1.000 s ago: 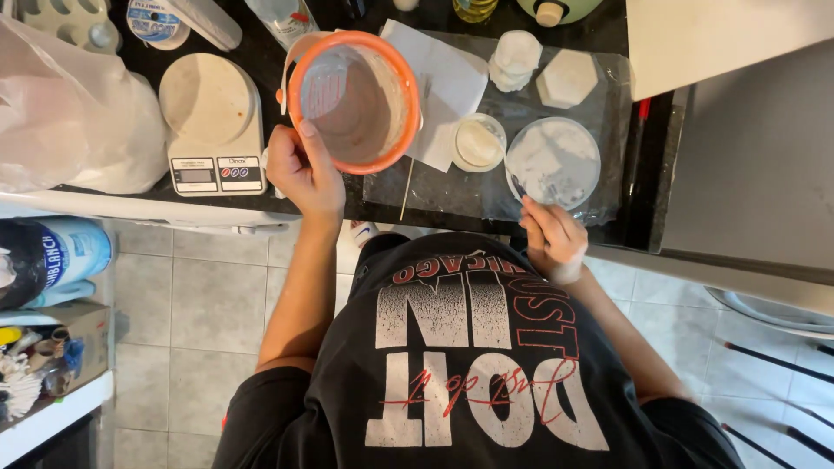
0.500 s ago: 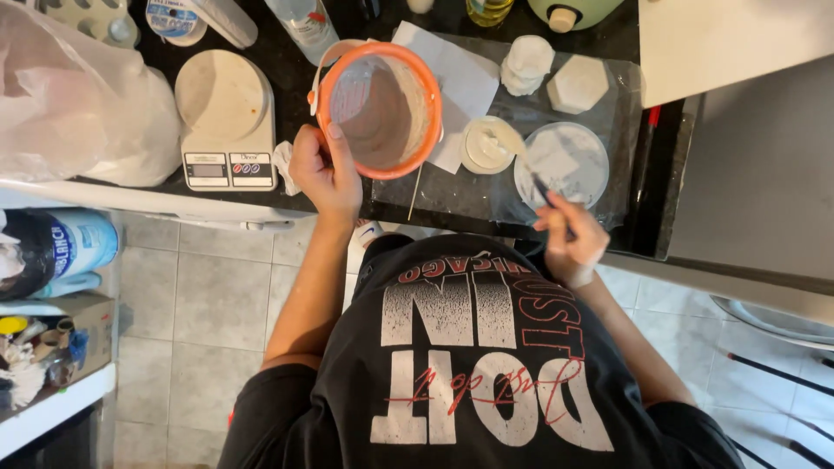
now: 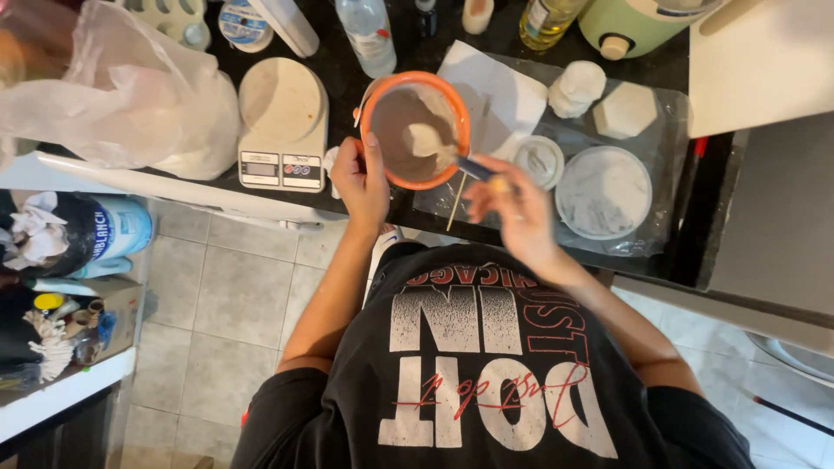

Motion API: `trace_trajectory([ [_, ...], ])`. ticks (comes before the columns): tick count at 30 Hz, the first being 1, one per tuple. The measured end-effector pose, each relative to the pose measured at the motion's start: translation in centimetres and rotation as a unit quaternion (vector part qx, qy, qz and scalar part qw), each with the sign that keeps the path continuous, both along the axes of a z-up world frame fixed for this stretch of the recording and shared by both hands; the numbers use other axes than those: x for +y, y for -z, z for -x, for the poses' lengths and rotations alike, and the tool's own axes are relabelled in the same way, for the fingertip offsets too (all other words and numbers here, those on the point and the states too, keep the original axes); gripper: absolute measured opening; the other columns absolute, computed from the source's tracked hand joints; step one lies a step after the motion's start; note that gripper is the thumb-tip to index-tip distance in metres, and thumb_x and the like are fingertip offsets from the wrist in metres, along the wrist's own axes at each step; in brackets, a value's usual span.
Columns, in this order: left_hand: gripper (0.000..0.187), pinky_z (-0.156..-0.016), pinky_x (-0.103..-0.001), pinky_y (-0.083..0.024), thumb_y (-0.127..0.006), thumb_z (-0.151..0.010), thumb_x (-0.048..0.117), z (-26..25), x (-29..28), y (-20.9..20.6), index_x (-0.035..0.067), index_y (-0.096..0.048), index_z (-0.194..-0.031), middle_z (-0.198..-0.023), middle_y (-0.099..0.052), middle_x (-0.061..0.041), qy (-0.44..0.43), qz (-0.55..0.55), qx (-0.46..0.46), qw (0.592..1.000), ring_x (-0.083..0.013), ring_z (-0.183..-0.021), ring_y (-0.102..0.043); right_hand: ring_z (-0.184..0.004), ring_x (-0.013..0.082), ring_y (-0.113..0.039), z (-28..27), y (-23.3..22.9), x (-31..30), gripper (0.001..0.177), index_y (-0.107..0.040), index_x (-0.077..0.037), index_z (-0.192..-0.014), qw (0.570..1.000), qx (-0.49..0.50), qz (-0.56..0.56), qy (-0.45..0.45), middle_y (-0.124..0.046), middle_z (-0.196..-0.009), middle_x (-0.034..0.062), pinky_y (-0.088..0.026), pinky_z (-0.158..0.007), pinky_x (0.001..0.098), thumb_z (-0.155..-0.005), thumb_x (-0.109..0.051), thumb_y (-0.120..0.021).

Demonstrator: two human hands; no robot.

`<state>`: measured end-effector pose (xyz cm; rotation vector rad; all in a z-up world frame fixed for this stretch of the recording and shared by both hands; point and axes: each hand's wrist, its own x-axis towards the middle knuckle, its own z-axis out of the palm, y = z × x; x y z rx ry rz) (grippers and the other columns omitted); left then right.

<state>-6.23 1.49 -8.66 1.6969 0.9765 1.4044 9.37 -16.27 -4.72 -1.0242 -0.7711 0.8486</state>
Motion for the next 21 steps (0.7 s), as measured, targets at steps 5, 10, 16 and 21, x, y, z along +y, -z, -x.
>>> trace_trajectory([
  [5,0.039,-0.045,-0.024,-0.044,-0.053,-0.107,0.031,1.5,2.9,4.7,0.011,-0.046,-0.075,-0.055,-0.050,-0.002,0.029,0.188,-0.100,0.977,-0.0097,-0.049,-0.050,-0.056,0.0191,-0.069,2.7,-0.7,1.8,0.052,-0.046,-0.001,-0.151,0.979,-0.153,0.050,-0.123,-0.074,-0.084,0.0200,-0.058,-0.046,0.0267,-0.100,0.001,-0.058],
  [10,0.036,-0.041,-0.021,-0.047,-0.052,-0.108,0.033,2.9,4.5,9.6,0.015,-0.047,-0.078,-0.059,-0.055,-0.001,0.023,0.266,-0.101,0.958,-0.0083,-0.047,-0.057,-0.051,0.0161,-0.067,-1.4,1.2,-3.7,0.030,-0.068,0.000,-0.127,0.932,-0.270,0.128,-0.204,-0.076,-0.075,0.0146,-0.053,-0.045,0.0249,-0.098,-0.007,-0.063],
  [16,0.034,-0.057,-0.037,-0.051,-0.048,-0.113,0.029,5.7,-1.2,5.5,0.003,-0.056,-0.092,-0.070,-0.058,-0.018,-0.014,0.127,0.136,0.982,-0.0278,-0.063,-0.064,-0.066,0.0149,-0.069,-7.2,8.2,-11.3,0.033,-0.079,-0.019,-0.112,0.866,-0.285,0.404,0.077,-0.075,-0.078,0.0048,-0.057,-0.059,0.0253,-0.082,-0.027,-0.090],
  [21,0.068,-0.093,-0.049,-0.059,-0.092,-0.076,0.010,-2.8,-8.7,2.5,-0.001,-0.054,-0.132,-0.122,-0.063,-0.020,0.314,0.168,0.031,0.934,-0.0394,-0.119,-0.065,-0.140,0.0531,-0.041,-7.3,10.5,-7.0,0.112,-0.020,0.011,-0.155,0.950,-0.218,0.180,0.134,-0.035,-0.149,0.0387,-0.039,-0.116,0.0607,-0.071,0.001,-0.094],
])
